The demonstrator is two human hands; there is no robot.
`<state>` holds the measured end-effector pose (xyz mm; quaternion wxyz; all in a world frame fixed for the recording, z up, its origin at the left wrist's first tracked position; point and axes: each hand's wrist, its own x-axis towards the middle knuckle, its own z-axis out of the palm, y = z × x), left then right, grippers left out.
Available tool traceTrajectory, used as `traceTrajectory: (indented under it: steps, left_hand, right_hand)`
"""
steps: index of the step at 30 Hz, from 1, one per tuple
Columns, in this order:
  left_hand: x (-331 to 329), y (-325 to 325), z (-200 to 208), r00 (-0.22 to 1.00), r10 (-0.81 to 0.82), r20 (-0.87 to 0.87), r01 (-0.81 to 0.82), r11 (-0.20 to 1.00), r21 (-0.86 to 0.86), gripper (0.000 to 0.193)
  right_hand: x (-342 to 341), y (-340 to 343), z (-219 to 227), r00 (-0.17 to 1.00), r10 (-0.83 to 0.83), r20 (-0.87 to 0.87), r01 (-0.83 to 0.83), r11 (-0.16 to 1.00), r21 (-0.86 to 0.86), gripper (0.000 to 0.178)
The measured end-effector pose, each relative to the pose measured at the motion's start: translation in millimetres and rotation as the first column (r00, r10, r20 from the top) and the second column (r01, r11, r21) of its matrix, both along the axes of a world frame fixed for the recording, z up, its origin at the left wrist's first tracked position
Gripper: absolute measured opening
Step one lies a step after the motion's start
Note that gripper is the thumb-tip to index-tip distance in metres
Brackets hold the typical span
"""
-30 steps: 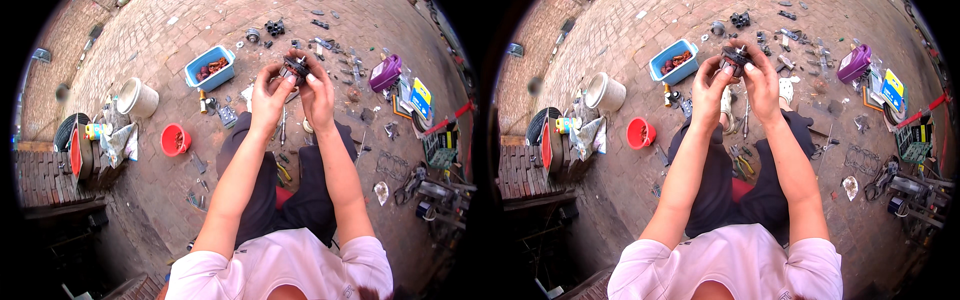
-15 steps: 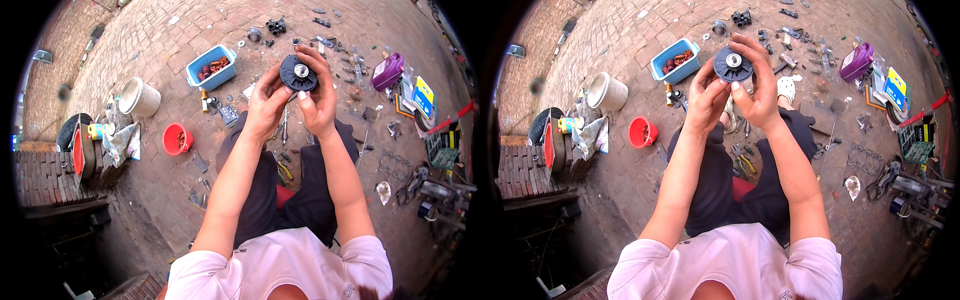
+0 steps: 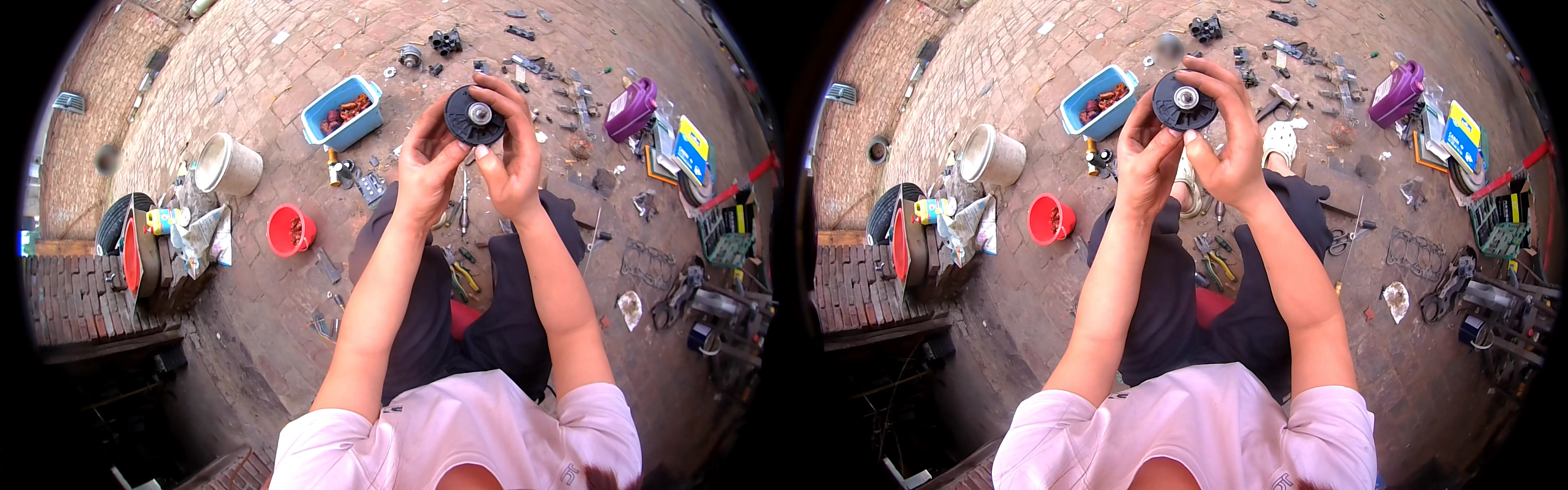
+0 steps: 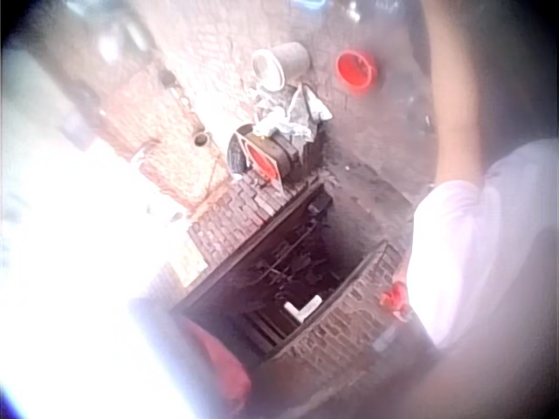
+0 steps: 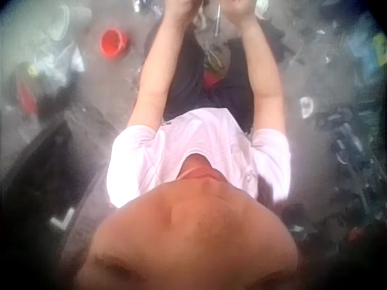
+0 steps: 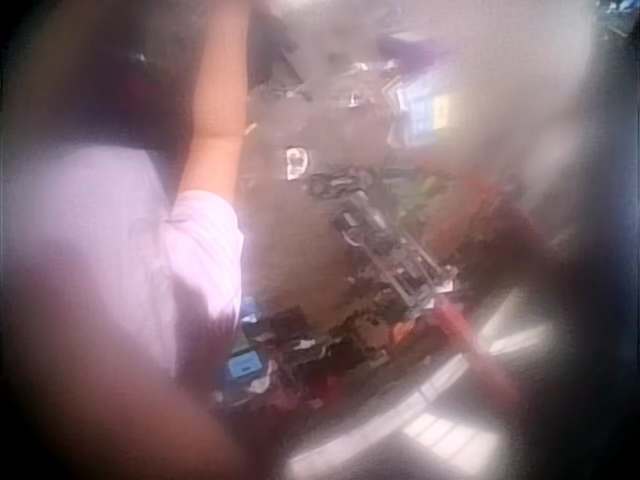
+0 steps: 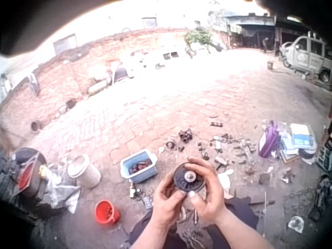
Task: The person sits on a small stool and disassembles a small electric motor using a screwdriver and pliers. They remove screws, separate the housing, and extract internal components, placing parts on the ground.
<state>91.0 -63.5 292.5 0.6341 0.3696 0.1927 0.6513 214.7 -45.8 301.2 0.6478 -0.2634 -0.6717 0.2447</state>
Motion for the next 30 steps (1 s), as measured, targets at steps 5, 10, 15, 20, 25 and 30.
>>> traceTrajectory:
  steps: [5, 10, 15, 20, 25, 30]
  left_hand:
    - [0, -1, 0, 1.0, -0.005, 0.01, 0.005, 1.0, -0.002, 0.056]
    - [1, 2, -6, 0.997, 0.062, -0.037, -0.064, 0.997, -0.043, 0.054]
    - [-2, 6, -10, 0.987, 0.135, -0.091, -0.148, 0.976, -0.161, 0.048]
    - [-1, 7, -12, 0.98, 0.167, -0.106, -0.181, 0.974, -0.138, 0.044]
    - [3, 6, -9, 0.976, 0.205, -0.076, -0.215, 0.962, -0.168, 0.04]
    - [6, 7, -8, 0.976, 0.211, -0.05, -0.217, 0.948, -0.232, 0.038]
  right_hand:
    - [-1, -1, 1, 1.0, 0.011, -0.012, -0.011, 1.0, 0.003, 0.047]
    - [-1, 2, -3, 1.0, 0.004, -0.005, -0.005, 0.994, -0.111, 0.041]
    - [-6, 1, -16, 0.97, 0.109, -0.218, -0.199, 0.872, -0.448, 0.042]
    - [-8, 4, -27, 0.912, 0.106, -0.397, -0.323, 0.781, -0.534, 0.044]
    - [-12, 6, -29, 0.735, 0.164, -0.658, -0.565, 0.686, -0.459, 0.038]
    - [-9, 7, -32, 0.657, 0.196, -0.728, -0.648, 0.64, -0.413, 0.032]
